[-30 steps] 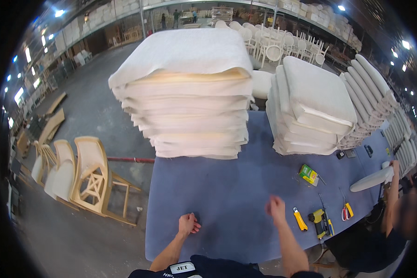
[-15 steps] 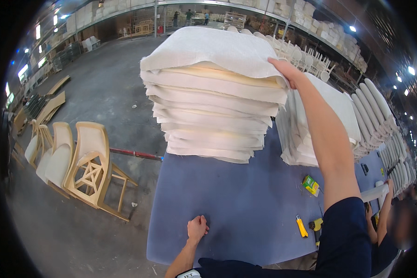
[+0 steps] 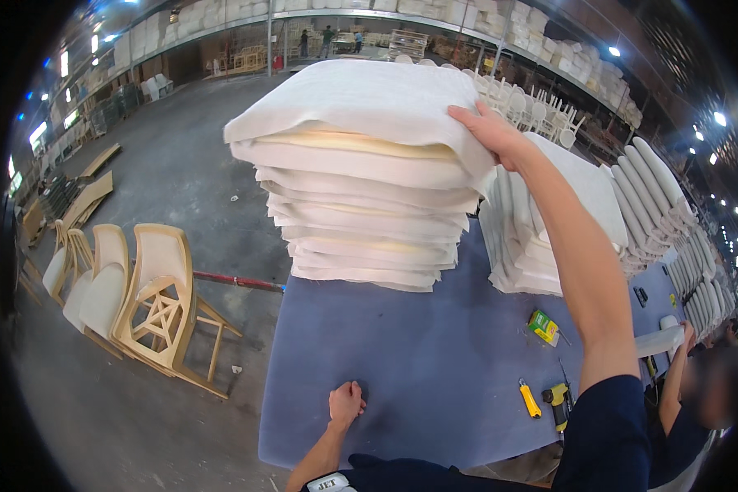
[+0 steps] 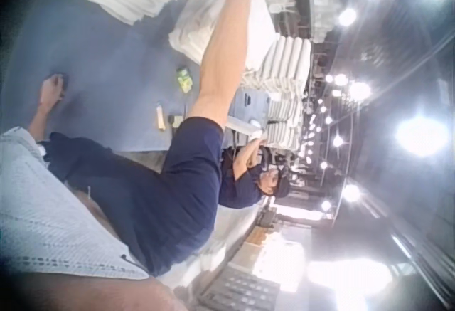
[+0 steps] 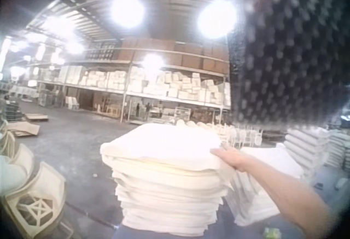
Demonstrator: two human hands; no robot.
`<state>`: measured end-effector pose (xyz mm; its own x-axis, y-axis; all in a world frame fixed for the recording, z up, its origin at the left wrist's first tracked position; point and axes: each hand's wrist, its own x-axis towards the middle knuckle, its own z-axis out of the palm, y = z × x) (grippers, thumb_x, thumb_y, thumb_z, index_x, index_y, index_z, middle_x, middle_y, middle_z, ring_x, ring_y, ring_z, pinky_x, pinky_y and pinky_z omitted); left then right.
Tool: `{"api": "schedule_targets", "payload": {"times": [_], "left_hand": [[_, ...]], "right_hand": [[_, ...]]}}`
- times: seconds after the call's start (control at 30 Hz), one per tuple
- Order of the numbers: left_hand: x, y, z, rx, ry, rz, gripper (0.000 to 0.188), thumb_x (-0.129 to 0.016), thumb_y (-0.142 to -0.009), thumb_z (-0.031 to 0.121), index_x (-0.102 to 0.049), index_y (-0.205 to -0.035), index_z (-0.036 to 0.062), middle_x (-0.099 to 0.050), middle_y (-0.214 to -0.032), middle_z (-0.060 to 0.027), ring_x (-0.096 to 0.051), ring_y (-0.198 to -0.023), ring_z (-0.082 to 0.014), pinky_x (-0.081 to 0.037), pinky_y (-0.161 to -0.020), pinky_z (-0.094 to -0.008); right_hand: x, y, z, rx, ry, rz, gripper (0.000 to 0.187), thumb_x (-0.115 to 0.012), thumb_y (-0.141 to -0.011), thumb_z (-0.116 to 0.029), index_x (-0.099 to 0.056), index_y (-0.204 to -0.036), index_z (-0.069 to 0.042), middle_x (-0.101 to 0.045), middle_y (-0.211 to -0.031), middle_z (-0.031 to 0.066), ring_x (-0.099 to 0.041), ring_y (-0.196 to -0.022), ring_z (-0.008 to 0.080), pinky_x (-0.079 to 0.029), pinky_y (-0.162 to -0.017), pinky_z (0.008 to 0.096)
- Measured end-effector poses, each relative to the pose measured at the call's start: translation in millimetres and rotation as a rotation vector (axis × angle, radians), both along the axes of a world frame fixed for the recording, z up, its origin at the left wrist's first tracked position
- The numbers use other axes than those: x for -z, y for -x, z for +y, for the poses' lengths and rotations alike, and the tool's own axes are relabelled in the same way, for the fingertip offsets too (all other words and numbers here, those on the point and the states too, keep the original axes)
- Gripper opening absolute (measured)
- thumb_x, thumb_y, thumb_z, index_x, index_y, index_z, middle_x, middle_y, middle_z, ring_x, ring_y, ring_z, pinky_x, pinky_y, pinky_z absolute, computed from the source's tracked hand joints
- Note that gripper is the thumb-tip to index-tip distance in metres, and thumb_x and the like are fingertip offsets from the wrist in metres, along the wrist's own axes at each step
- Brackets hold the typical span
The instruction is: The person staples fabric to a cushion using a yellow staple gun, then trims excess fabric with scissors. The person folds and smooths the fabric over the cushion, stacks finished cushions, and handles additional cushions on the table.
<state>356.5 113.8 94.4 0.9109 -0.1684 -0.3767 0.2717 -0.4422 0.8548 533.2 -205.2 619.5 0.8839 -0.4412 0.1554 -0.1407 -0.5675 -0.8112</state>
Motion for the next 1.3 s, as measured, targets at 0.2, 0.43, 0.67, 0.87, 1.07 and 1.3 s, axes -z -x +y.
{"api": "schedule_targets", "payload": {"times": [0.2,0.43,0.67,0.87,1.07,1.3], "left_hand": [[8,2,-1,-0.061,0.22,0.089,0.038,-0.055,-0.11,0.028,-0.073,-0.095,-0.0015,-0.074,-0.069,-0.0092,-0.069,-0.051,-0.0167,-0.057,-0.052,-0.0324],[18,3,7,-0.053,0.292,0.083,0.033,-0.059,-0.108,0.025,-0.073,-0.097,-0.0026,-0.073,-0.072,-0.0085,-0.067,-0.051,-0.0147,-0.056,-0.049,-0.031],[20,2,7,-0.002,0.208,0.034,0.034,-0.059,-0.108,0.026,-0.073,-0.096,-0.0023,-0.073,-0.072,-0.0078,-0.069,-0.053,-0.0148,-0.056,-0.05,-0.0302],[12,4,7,0.023,0.195,-0.005,0.034,-0.058,-0.108,0.026,-0.073,-0.096,-0.002,-0.073,-0.071,-0.0085,-0.07,-0.052,-0.0164,-0.056,-0.052,-0.0317],[22,9,4,0.005,0.187,-0.088,0.035,-0.059,-0.108,0.027,-0.073,-0.093,-0.0012,-0.071,-0.069,-0.0065,-0.067,-0.05,-0.0145,-0.055,-0.049,-0.0322],[21,5,4,0.004,0.125,-0.095,0.037,-0.06,-0.107,0.03,-0.072,-0.09,-0.0011,-0.072,-0.068,-0.0084,-0.07,-0.052,-0.0189,-0.059,-0.057,-0.0352]], "right_hand": [[91,76,61,-0.196,-0.4,-0.257,0.107,-0.081,-0.096,-0.04,-0.013,-0.174,-0.012,-0.067,-0.129,0.0207,-0.071,-0.089,0.022,-0.055,-0.062,0.0369],[155,125,91,-0.122,-0.554,-0.349,0.105,-0.075,-0.101,-0.033,-0.003,-0.175,-0.016,-0.052,-0.15,0.0306,-0.062,-0.127,0.0319,-0.057,-0.087,0.0439],[133,108,76,-0.1,-0.815,-0.28,0.108,-0.075,-0.1,-0.038,0.001,-0.175,-0.019,-0.05,-0.154,0.0205,-0.059,-0.127,0.0289,-0.049,-0.102,0.0496],[101,45,25,-0.183,-0.932,-0.32,0.096,-0.074,-0.101,-0.039,-0.013,-0.169,-0.012,-0.05,-0.154,0.0228,-0.061,-0.131,0.0377,-0.052,-0.107,0.0562],[93,-1,21,-0.122,-1.028,-0.344,0.069,-0.074,-0.101,-0.043,-0.052,-0.15,0.001,-0.068,-0.14,0.019,-0.07,-0.122,0.0311,-0.06,-0.103,0.0456],[121,1,30,-0.12,-0.908,-0.525,0.077,-0.079,-0.098,-0.031,-0.04,-0.156,0.0,-0.058,-0.146,0.0192,-0.062,-0.13,0.0342,-0.058,-0.104,0.0492]]}}
